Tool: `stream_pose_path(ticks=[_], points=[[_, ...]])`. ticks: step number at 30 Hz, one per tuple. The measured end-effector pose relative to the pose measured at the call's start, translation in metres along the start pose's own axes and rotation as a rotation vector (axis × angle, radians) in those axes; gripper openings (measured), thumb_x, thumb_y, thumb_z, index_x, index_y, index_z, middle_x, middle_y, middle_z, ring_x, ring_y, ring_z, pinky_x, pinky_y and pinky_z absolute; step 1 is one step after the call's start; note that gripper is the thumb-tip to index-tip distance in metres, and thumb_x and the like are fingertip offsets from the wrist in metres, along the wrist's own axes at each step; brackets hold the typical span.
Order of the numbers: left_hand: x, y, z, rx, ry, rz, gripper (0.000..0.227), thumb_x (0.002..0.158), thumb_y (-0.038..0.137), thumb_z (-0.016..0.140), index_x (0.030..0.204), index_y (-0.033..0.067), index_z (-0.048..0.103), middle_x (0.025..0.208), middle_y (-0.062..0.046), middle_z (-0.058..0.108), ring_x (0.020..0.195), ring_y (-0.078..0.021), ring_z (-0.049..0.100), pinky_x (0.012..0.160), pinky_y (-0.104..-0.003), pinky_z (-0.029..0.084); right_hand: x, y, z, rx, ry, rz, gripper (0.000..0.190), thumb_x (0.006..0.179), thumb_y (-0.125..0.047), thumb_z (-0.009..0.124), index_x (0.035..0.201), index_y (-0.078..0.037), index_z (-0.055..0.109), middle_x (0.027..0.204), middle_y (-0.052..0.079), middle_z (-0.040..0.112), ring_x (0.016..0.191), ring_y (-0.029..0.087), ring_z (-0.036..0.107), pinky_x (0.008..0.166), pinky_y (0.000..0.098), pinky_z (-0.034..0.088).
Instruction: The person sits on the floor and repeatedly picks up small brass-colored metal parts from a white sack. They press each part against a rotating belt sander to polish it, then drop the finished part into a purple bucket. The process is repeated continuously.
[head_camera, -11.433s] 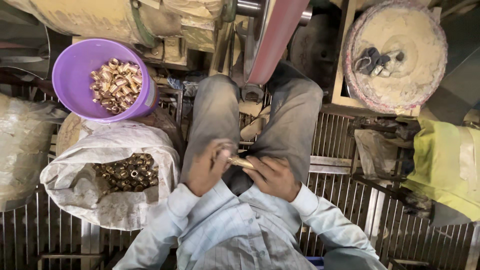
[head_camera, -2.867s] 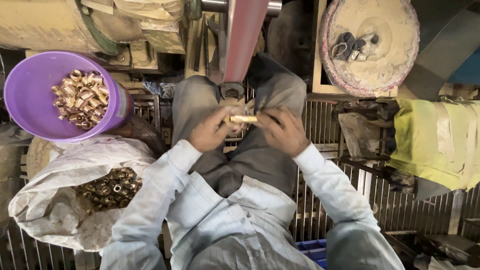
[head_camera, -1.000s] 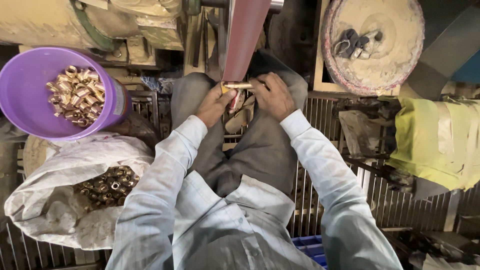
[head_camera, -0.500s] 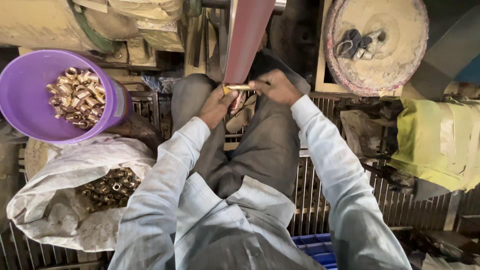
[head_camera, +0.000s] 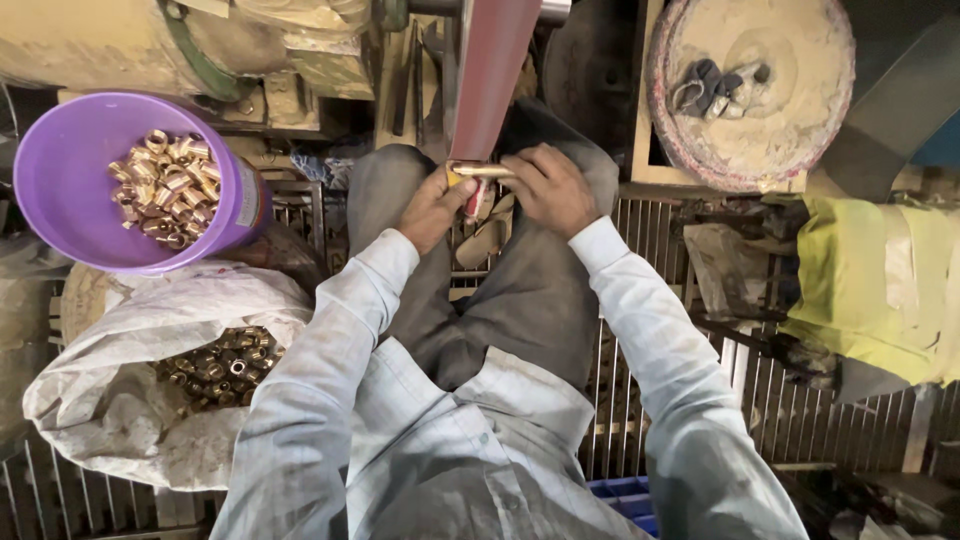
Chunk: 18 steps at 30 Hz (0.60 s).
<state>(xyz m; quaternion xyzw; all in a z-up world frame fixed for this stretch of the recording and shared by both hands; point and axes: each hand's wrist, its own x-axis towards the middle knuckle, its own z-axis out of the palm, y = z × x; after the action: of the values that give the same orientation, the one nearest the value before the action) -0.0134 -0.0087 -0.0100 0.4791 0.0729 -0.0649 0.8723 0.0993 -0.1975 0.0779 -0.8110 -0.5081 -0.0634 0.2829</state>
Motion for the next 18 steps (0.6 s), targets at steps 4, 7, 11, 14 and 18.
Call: stream_pose_path(ticks=[4,7,11,14,18], points=[[0.004,0.005,0.002,0.061,0.033,-0.017,0.016,0.111,0.013,0.051,0.124,0.0049,0.058,0.100,0.000,0.063,0.087,-0.0078,0.056,0.079,-0.025,0.051,0.003,0.004,0.002,-0.025,-0.053,0.005,0.025,0.093,-0.013,0.078,0.114,-0.003,0.071,0.103,0.013,0.067,0.093,0.033,0.065,0.086,0.0429,0.056],[0.005,0.008,0.003,-0.082,-0.013,-0.088,0.012,0.111,0.014,0.050,0.116,0.0048,0.056,0.090,-0.001,0.061,0.073,-0.0103,0.053,0.066,-0.027,0.049,0.002,0.011,0.005,0.079,-0.092,0.048,0.025,0.095,-0.014,0.076,0.116,-0.002,0.070,0.102,0.013,0.068,0.092,0.033,0.067,0.084,0.0427,0.056],[0.006,0.008,0.004,0.026,0.051,-0.102,0.014,0.110,0.013,0.051,0.120,0.0051,0.058,0.092,0.000,0.060,0.077,-0.0082,0.054,0.068,-0.026,0.049,0.002,0.026,0.011,0.246,-0.160,0.136,0.023,0.098,-0.019,0.075,0.111,0.000,0.073,0.097,0.016,0.071,0.084,0.034,0.069,0.076,0.0406,0.056],[0.007,0.005,0.004,0.065,0.085,-0.110,0.015,0.110,0.012,0.050,0.121,0.0046,0.058,0.093,0.000,0.060,0.078,-0.0075,0.054,0.069,-0.026,0.049,0.001,0.039,0.016,0.388,-0.256,0.275,0.022,0.099,-0.022,0.072,0.105,0.000,0.075,0.088,0.014,0.071,0.074,0.029,0.069,0.068,0.0372,0.054],[0.009,-0.002,0.002,-0.054,0.099,-0.144,0.015,0.107,0.013,0.050,0.118,0.0059,0.058,0.091,0.000,0.062,0.073,-0.0081,0.055,0.063,-0.025,0.048,0.013,0.054,0.021,0.562,-0.508,0.550,0.037,0.107,-0.029,0.069,0.085,0.001,0.074,0.066,0.006,0.063,0.061,0.017,0.054,0.058,0.0326,0.045]])
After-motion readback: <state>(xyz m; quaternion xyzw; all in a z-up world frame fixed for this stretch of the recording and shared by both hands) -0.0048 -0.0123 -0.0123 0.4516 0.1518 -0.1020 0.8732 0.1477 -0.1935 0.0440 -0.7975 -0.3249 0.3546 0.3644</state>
